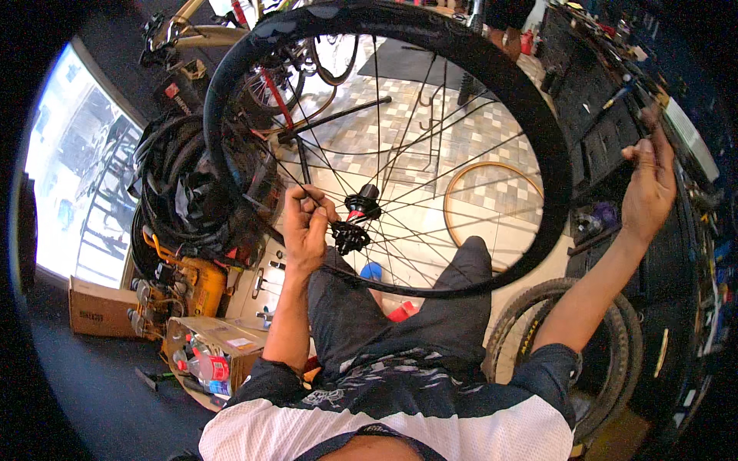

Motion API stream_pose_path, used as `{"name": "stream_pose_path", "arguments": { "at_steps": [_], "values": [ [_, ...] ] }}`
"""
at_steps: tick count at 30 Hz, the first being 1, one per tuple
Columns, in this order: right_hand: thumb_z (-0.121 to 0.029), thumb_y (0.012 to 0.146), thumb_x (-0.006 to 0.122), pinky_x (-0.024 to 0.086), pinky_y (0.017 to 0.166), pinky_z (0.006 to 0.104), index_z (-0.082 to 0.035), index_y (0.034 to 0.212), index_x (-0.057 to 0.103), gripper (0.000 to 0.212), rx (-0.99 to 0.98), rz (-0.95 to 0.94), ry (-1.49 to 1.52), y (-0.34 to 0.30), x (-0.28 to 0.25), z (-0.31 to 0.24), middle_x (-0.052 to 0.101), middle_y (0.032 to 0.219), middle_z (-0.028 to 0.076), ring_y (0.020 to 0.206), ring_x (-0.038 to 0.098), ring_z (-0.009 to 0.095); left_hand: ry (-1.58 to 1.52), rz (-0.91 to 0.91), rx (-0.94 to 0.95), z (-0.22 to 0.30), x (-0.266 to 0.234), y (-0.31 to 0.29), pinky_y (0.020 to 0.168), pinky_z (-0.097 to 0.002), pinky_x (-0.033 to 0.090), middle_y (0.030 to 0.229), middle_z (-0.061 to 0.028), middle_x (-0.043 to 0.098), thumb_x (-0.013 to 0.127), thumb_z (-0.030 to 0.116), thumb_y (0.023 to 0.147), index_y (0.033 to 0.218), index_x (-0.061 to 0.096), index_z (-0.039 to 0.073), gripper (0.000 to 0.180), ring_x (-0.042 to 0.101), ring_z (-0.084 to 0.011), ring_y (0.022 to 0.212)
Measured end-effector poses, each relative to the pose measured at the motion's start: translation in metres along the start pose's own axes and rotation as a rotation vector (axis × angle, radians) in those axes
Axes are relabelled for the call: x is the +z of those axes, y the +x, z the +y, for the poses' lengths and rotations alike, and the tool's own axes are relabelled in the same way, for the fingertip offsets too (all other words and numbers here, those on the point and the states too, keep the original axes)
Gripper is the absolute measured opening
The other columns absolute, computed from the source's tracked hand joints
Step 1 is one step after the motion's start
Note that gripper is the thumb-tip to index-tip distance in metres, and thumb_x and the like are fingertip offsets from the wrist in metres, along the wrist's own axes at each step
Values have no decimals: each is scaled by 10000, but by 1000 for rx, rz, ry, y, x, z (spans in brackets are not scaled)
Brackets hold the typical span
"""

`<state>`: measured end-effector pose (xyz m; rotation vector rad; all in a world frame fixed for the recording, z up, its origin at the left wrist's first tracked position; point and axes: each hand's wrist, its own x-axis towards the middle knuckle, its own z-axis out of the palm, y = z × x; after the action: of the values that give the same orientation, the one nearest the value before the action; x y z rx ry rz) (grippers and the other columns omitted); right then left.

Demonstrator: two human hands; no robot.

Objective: The person adjusts the spokes of a bicycle wheel using a spoke wrench to true the wheel. They rotate the wheel and tighten or loosen individual spokes while seated in a workshop.

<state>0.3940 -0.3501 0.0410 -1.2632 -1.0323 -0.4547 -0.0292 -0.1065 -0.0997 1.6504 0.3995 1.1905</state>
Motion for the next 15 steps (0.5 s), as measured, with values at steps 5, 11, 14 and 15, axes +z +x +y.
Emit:
{"name": "stream_pose_path", "arguments": {
  "at_steps": [5,11,14,15],
  "values": [
    [-49,1039,614,514,940,317,-47,1260,733,251,47,-476,-290,-35,60,102,707,1209,108,1056,650,215,-130,-19,-27,6,-19,4,750,-280,505,900,-83,548,398,-117,967,1237,433,-14,291,542,-125,789],
    [35,905,701,518,889,360,-33,1108,777,228,21,-1079,-4,-63,173,35,704,993,99,968,660,240,-173,-47,-79,11,-21,-2,751,-278,501,872,-65,577,424,-84,975,1256,443,7,295,556,-119,778],
    [52,866,714,513,845,370,-50,1068,792,240,-25,-1169,130,-71,193,31,685,908,77,888,643,240,-163,-68,-52,12,-20,-3,746,-276,490,869,-63,587,440,-76,990,1256,441,12,280,552,-117,774],
    [31,867,719,506,845,378,-70,1065,794,234,-52,-1192,133,-72,196,30,689,915,75,890,643,253,-163,-75,-49,13,-20,-3,746,-276,488,869,-64,588,443,-75,993,1254,440,11,276,552,-118,775]
  ]
}}
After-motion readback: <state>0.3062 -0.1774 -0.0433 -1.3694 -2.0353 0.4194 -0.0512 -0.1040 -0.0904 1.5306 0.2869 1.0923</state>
